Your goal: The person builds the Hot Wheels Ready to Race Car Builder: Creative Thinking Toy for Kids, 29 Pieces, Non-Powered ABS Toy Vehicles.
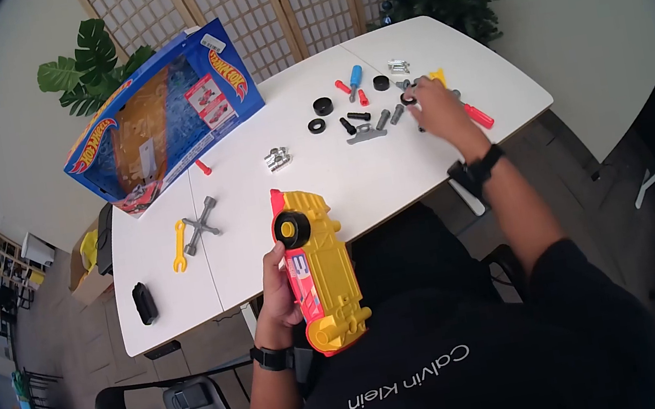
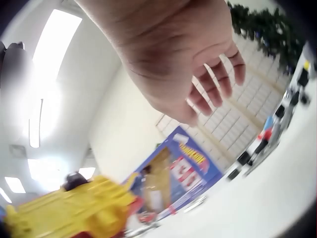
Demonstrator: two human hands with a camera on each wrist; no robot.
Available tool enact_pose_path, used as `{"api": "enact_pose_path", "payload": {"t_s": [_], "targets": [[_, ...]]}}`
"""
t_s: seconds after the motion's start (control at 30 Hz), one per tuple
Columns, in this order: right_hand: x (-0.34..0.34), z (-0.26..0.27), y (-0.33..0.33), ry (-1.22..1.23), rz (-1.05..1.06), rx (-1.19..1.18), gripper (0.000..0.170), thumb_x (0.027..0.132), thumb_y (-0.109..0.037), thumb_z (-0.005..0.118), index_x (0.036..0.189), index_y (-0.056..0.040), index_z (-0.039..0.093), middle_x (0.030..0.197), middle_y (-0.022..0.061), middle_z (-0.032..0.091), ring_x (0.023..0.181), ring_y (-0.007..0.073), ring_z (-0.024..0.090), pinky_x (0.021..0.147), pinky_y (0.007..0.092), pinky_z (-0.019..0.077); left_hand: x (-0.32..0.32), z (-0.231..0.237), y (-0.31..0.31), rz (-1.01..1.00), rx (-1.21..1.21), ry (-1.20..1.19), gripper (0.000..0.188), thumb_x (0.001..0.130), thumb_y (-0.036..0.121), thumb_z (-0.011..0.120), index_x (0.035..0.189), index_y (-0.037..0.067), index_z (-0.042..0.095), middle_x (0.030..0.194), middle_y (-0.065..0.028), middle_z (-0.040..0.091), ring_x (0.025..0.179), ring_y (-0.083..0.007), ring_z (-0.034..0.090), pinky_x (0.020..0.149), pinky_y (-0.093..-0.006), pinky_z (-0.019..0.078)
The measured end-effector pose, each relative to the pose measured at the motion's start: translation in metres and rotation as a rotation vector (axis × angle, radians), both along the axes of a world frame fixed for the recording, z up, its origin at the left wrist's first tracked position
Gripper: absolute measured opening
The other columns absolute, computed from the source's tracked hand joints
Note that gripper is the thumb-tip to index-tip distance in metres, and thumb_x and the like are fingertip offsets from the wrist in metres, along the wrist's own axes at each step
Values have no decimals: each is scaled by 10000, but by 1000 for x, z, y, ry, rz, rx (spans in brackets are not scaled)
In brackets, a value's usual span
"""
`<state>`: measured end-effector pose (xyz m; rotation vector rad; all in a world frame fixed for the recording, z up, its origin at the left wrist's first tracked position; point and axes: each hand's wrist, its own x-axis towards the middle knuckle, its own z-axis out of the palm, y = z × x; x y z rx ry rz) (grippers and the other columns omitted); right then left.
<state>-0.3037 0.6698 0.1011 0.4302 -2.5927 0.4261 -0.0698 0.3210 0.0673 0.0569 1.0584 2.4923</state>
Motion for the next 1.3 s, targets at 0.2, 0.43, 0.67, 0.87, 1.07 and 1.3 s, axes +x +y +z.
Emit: {"api": "enact_pose_path", "payload": {"t_s": [0.2,0.43,0.67,0.87,1.07,1.3], "targets": [[-77,-15,35,-190,42,291,210,847,-114,783,1057,-106,797,1142,126,669,1136,339,619,950,454,544,0,-15,-1,74,67,-19,824,999,653,535,1508,7,476,1372,-180,667,1163,-280,723,988,-430,608],[-92,-22,19,-163,33,392,115,803,-85,805,910,-69,767,1145,117,643,1167,313,554,972,437,511,1,-27,-8,32,104,40,873,973,680,574,1531,24,437,1403,-206,625,1220,-341,678,1013,-502,591],[-43,26,-18,-28,398,-117,189,821,-75,782,963,11,695,1160,145,683,1127,315,650,975,403,529,6,-40,-10,45,101,21,821,999,649,578,1505,16,449,1371,-197,637,1197,-322,689,979,-516,610],[131,90,-123,-279,924,-278,517,817,-75,841,1297,-40,651,1232,133,711,1104,270,723,980,351,574,13,-23,5,190,25,58,732,1023,558,622,1492,23,449,1337,-146,629,1235,-269,663,1046,-434,573],[171,76,-160,-140,954,-168,478,834,-162,853,1282,-81,708,1134,107,686,1083,302,684,956,375,568,17,-31,-1,296,-83,195,728,1012,401,711,1515,43,326,1371,-144,542,1261,-230,621,1055,-406,559],[186,68,-174,-458,866,-393,343,942,-126,762,1280,-79,723,1197,93,602,1086,214,665,912,347,592,17,-34,-8,244,-70,237,789,1023,591,584,1557,71,324,1352,-148,583,1162,-247,688,947,-496,626]]}}
